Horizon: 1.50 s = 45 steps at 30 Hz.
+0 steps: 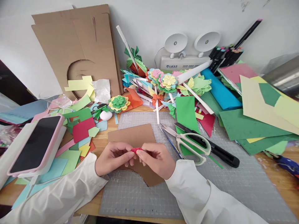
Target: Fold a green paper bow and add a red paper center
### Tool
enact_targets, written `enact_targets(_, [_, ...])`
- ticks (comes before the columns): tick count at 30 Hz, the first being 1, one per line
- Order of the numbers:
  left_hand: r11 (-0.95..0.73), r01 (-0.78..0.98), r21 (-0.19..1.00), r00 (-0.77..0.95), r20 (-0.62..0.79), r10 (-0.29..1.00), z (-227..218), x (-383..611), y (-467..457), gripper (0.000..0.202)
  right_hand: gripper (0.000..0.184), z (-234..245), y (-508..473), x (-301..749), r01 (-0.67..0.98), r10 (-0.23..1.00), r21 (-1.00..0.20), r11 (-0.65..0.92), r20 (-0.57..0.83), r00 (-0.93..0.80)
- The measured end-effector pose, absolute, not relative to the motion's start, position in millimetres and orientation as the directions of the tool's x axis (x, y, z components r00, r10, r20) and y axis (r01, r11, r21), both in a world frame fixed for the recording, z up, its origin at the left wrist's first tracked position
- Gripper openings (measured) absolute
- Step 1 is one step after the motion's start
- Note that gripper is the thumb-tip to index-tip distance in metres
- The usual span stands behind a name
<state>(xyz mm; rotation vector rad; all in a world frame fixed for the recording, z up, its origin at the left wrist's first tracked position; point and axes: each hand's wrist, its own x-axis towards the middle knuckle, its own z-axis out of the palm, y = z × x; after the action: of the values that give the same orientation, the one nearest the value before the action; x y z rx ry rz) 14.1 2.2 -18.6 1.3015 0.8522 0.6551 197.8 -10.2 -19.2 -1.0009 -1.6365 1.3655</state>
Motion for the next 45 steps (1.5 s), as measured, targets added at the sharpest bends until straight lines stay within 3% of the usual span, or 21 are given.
enact_targets(9, [-0.014,0.097,0.995,0.588,-0.046,0.808,-13.7,14.9,2.0,0.026,0.031,-23.3,-11.2,195.4,0.084,0.88,-0.992,0.092,0.042,-0.473])
enact_targets(17, [0.005,0.104,0.995,0.533,-0.06,0.844,-13.2,14.2,2.9,0.031,0.037,-24.8,-9.8,197.5,0.048,0.863,-0.999,0.006,-0.02,-0.505])
enact_targets(25, [0.072,0.082,0.994,0.51,-0.104,0.854,-15.1,12.6,6.9,0.037,0.036,-24.6,-10.7,198.5,0.093,0.846,-0.995,0.044,-0.012,-0.533])
enact_targets(36, [0.052,0.075,0.996,0.529,-0.084,0.845,-14.3,15.3,4.4,0.028,0.028,-21.4,-13.2,196.3,0.183,0.851,-0.976,0.12,0.006,-0.524])
enact_targets(38, [0.074,0.05,0.996,0.516,-0.089,0.852,-14.0,15.1,5.7,0.028,0.025,-22.6,-13.8,196.0,0.152,0.855,-0.977,0.153,0.054,-0.516])
enact_targets(41, [0.132,0.02,0.991,0.489,-0.125,0.863,-13.4,13.7,8.9,0.029,0.004,-25.8,-15.0,195.6,0.076,0.878,-0.961,0.264,0.207,-0.432])
enact_targets(43, [0.171,0.019,0.985,0.49,-0.158,0.857,-13.0,12.7,10.5,0.03,0.02,-27.7,-15.2,196.0,0.058,0.858,-0.918,0.392,0.342,-0.383])
enact_targets(45, [0.211,0.017,0.977,0.519,-0.189,0.834,-12.5,12.1,11.1,0.032,0.025,-28.3,-14.8,197.1,0.096,0.792,-0.836,0.541,0.468,-0.392])
